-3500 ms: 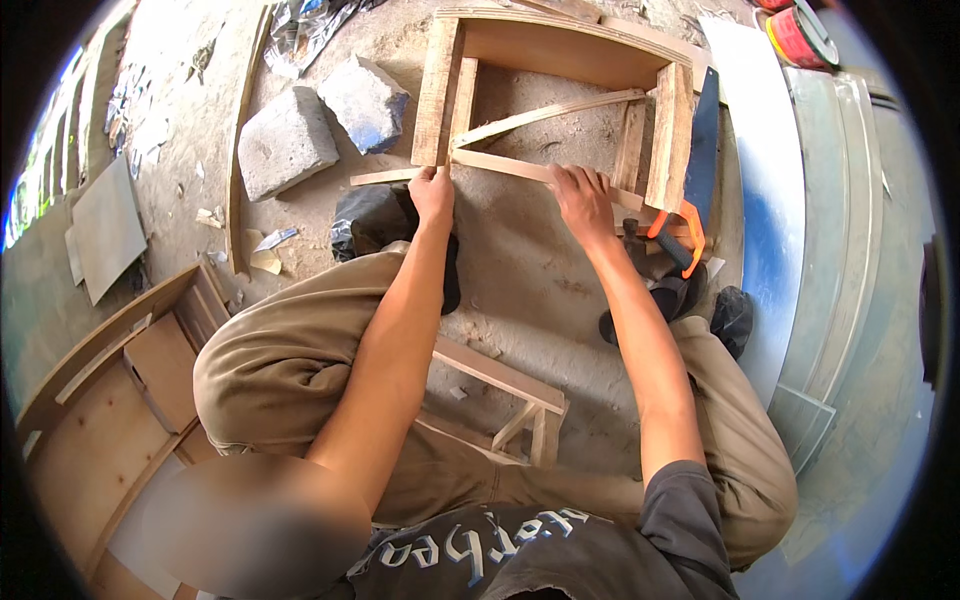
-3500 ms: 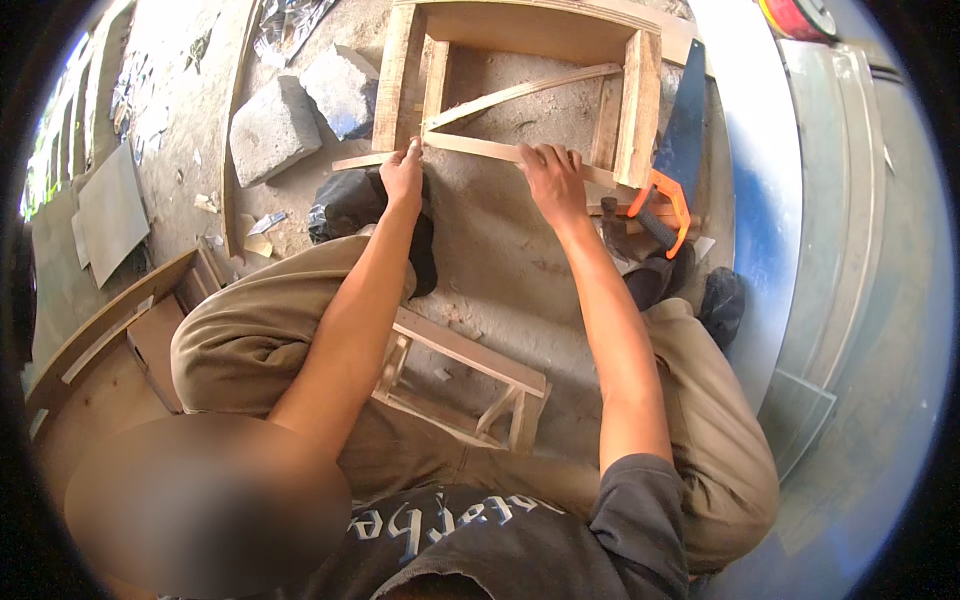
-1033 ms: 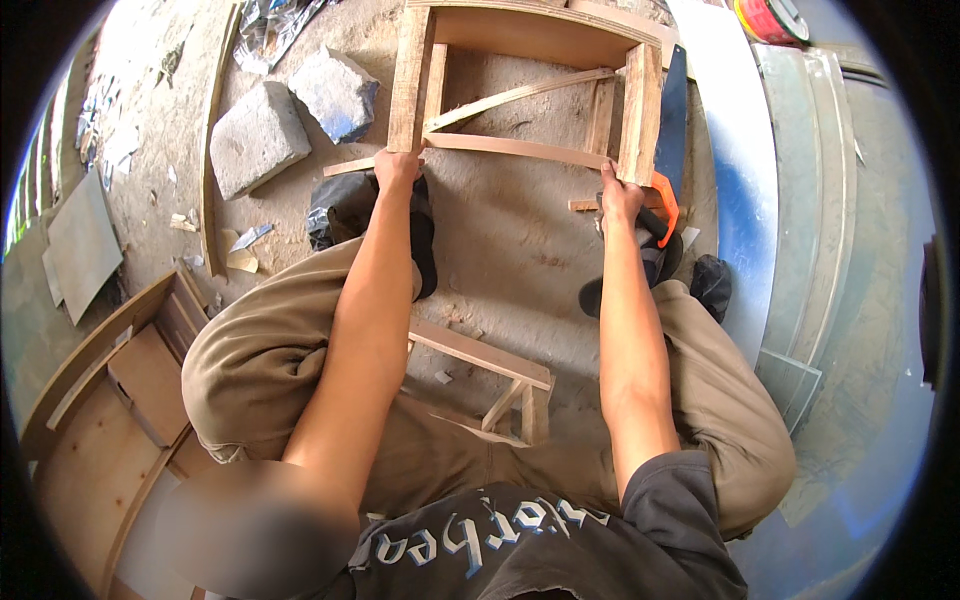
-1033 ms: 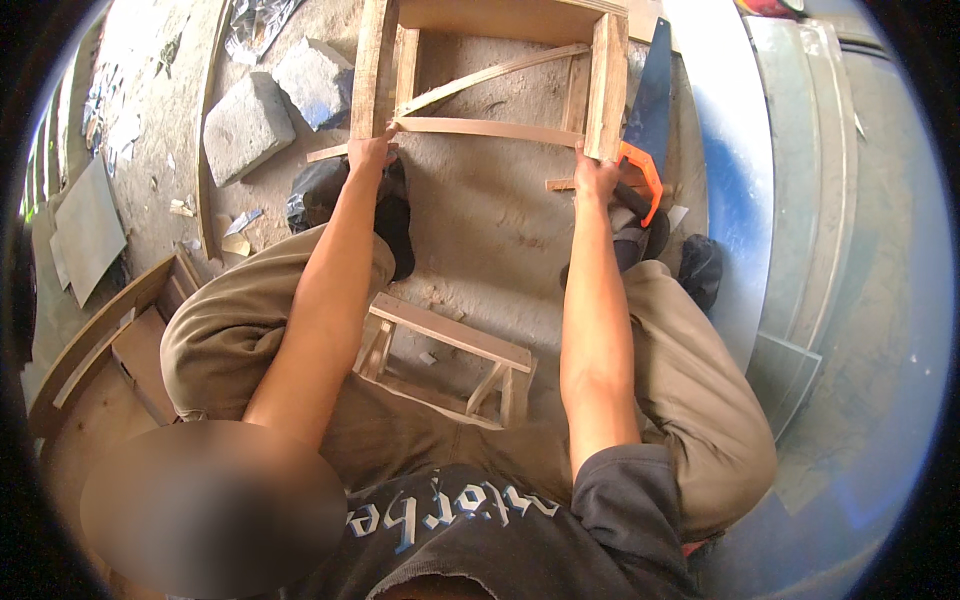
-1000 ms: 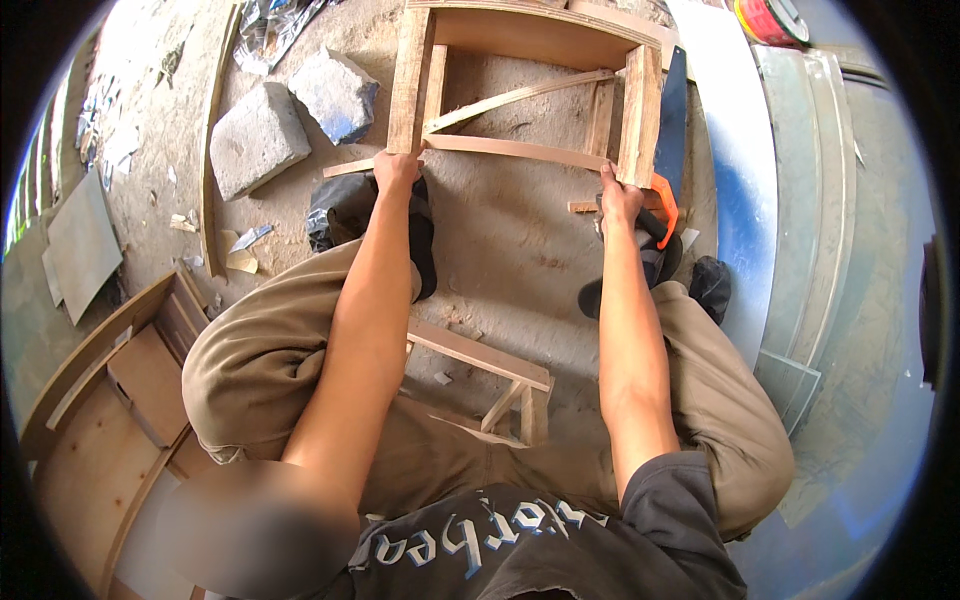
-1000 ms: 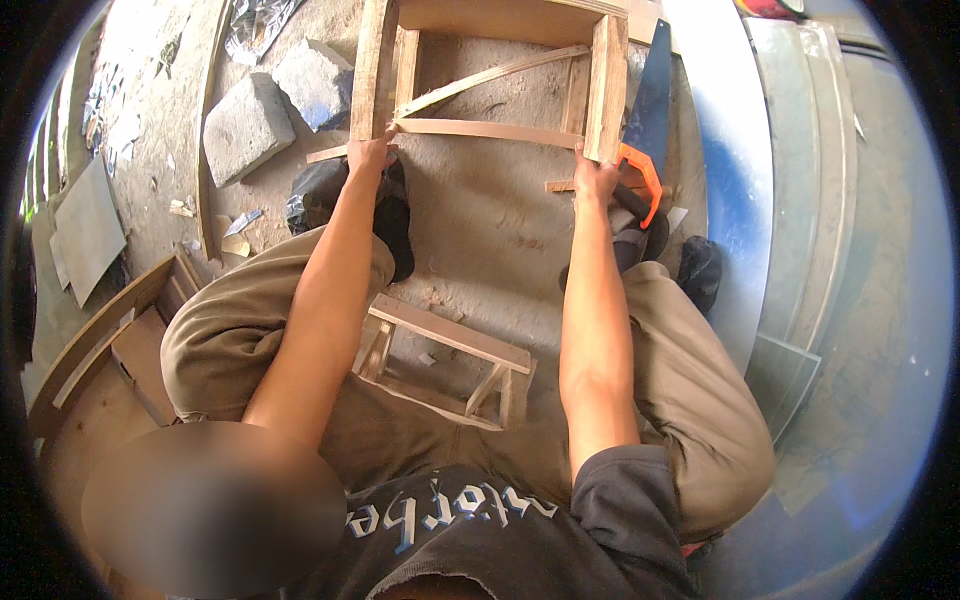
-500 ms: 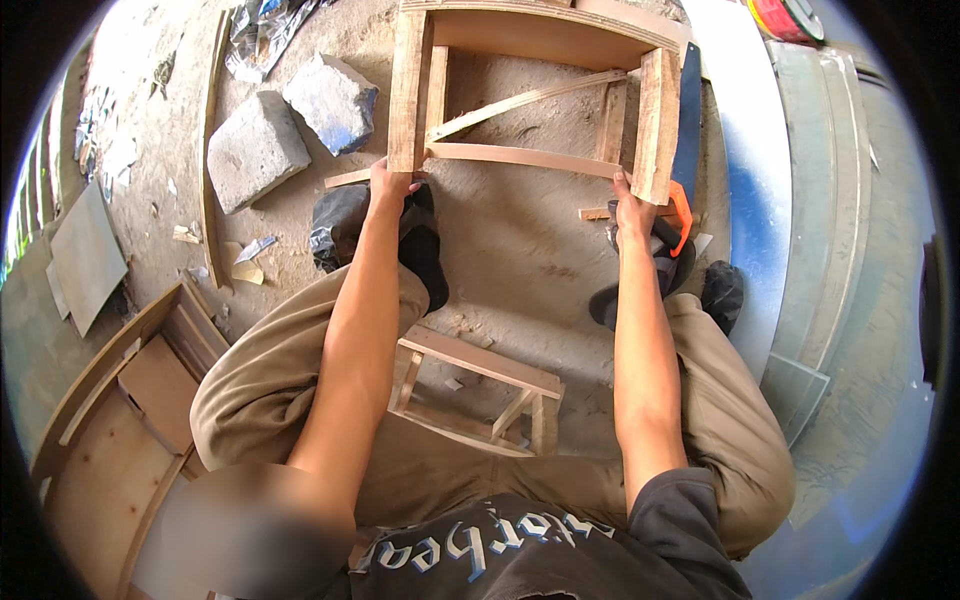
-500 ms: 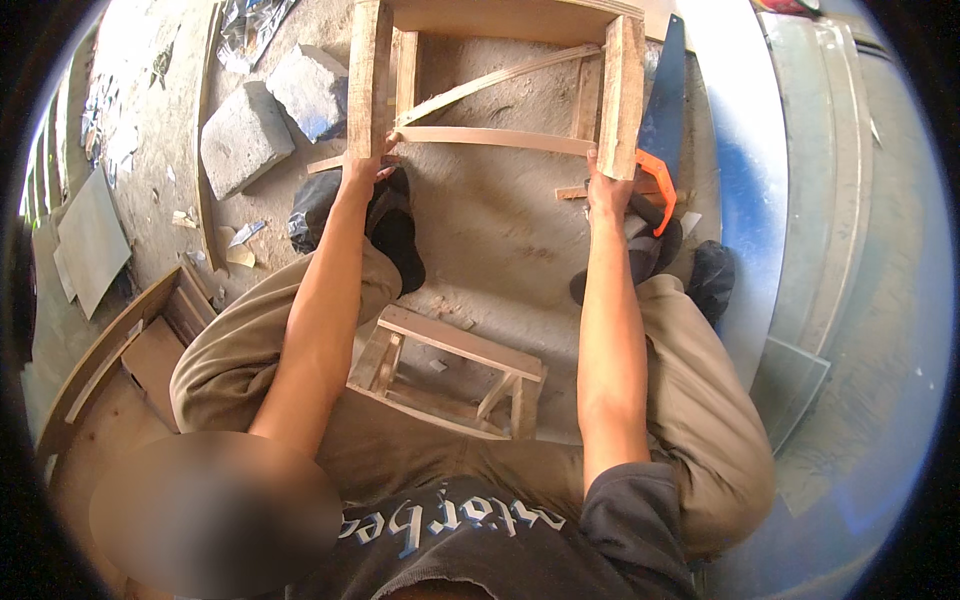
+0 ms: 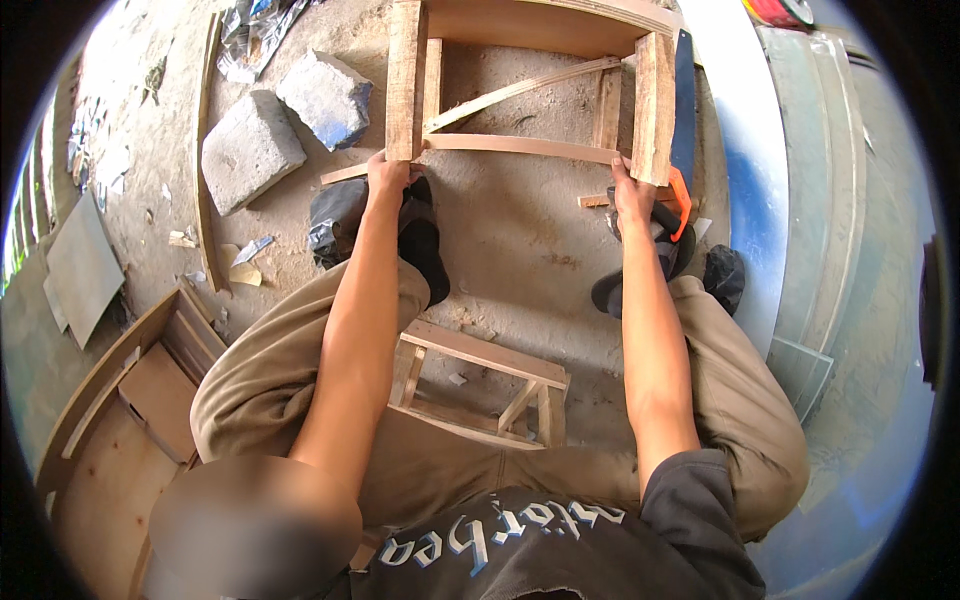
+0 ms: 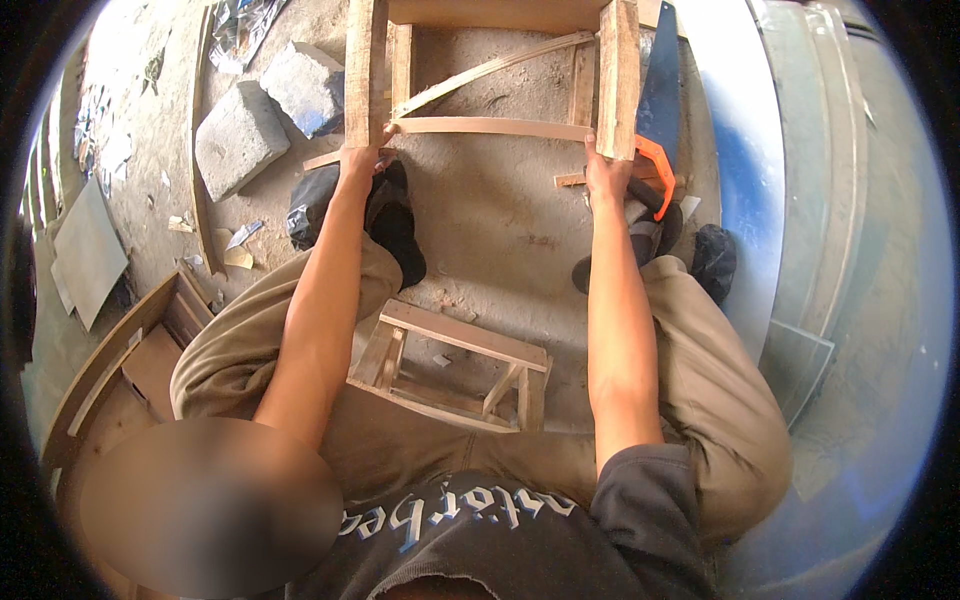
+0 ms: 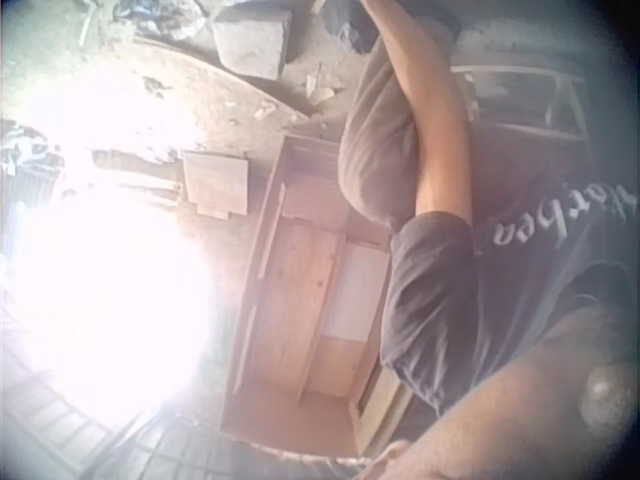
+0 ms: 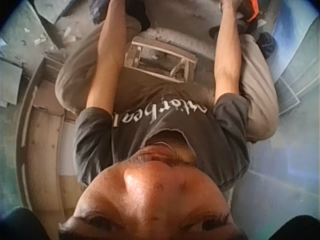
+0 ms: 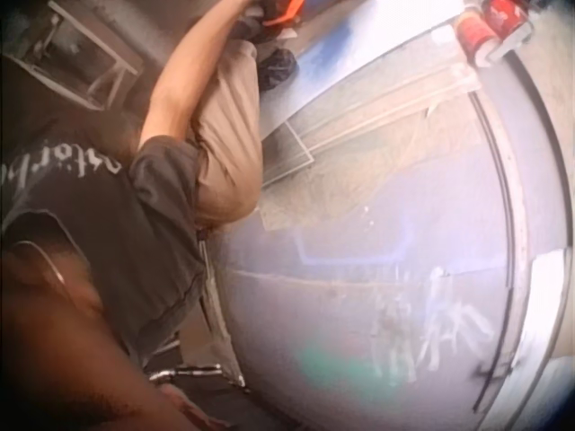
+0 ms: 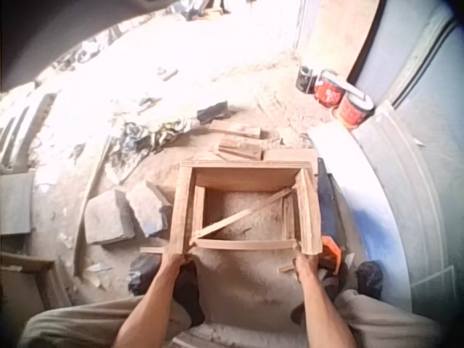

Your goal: The person assembles a small wooden frame by hand, positioning wooden pieces and securing them with nails using a hammer. The person then places a flat wooden board on top of the frame.

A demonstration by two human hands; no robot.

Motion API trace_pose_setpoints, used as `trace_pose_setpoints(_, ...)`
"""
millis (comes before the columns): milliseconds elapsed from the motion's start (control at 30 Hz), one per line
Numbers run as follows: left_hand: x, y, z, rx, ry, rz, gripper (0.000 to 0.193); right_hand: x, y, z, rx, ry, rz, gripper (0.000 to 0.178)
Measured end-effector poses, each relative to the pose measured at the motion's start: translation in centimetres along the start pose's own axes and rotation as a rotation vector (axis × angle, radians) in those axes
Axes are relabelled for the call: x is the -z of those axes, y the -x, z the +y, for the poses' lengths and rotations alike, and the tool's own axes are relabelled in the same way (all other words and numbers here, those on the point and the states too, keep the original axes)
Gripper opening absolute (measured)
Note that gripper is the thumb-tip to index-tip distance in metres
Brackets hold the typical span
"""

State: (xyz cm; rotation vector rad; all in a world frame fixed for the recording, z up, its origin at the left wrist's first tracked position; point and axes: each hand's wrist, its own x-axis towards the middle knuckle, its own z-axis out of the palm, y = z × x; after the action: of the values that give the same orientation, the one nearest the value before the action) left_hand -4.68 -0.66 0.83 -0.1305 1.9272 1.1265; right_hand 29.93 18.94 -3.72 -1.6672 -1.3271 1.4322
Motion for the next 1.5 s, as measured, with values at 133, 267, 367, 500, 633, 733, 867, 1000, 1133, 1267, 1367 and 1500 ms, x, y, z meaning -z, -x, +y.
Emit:
trace_pose_setpoints(133, -0.7, -0.1, 0.5, 0.002, -0.023, 0.056, 0.040, 0.0, -0.5, -0.4, 0.073, 0.111, 0.019, 0.042)
trace_pose_setpoints(267, -1.4, 0.3, 0.3, -0.015, -0.107, 0.182, 0.036, -1.5, 0.4, -1.1, 0.121, 0.230, 0.115, 0.027)
trace_pose_setpoints(367, -2.0, -0.4, -0.7, -0.092, -0.201, 0.203, 0.037, -0.7, -0.8, -0.1, 0.105, 0.374, 0.087, 0.039)
trace_pose_setpoints(500, -1.2, 0.4, -0.8, -0.213, -0.223, 0.086, 0.037, -0.2, -0.2, -1.8, 0.063, 0.494, 0.022, 0.044)
trace_pose_setpoints(633, 0.0, 1.5, -0.4, -0.301, -0.271, 0.051, 0.041, 1.1, 1.1, -3.1, 0.108, 0.484, 0.016, 0.047)
trace_pose_setpoints(733, -0.1, 4.0, -1.1, -0.308, -0.209, 0.019, 0.034, 2.9, 2.2, -2.4, 0.204, 0.557, 0.150, 0.047)
trace_pose_setpoints(867, 0.5, 7.7, -1.6, -0.277, -0.533, -0.103, 0.042, 4.0, 5.7, -2.4, 0.182, 0.721, -0.036, 0.038)
trace_pose_setpoints(1000, -0.2, 13.7, 1.2, -0.211, -0.654, -0.396, 0.052, 6.8, 8.5, -5.1, 0.228, 0.963, -0.448, 0.032)
trace_pose_setpoints(1133, 1.1, 16.8, 8.5, -0.467, -0.622, -0.364, 0.055, 10.9, 8.8, -13.9, 0.220, 0.967, -0.519, 0.035)
trace_pose_setpoints(1267, 3.7, 20.7, 16.1, -0.652, -0.538, -0.263, 0.052, 14.8, 8.5, -21.1, 0.463, 0.807, -0.148, 0.031)
trace_pose_setpoints(1367, 5.0, 27.0, 19.8, -0.761, -0.588, -0.229, 0.051, 18.5, 9.6, -24.6, 0.470, 0.826, -0.080, 0.031)
trace_pose_setpoints(1500, 5.7, 33.0, 21.7, -0.870, -0.600, -0.283, 0.053, 22.1, 10.8, -27.0, 0.342, 0.818, -0.187, 0.032)
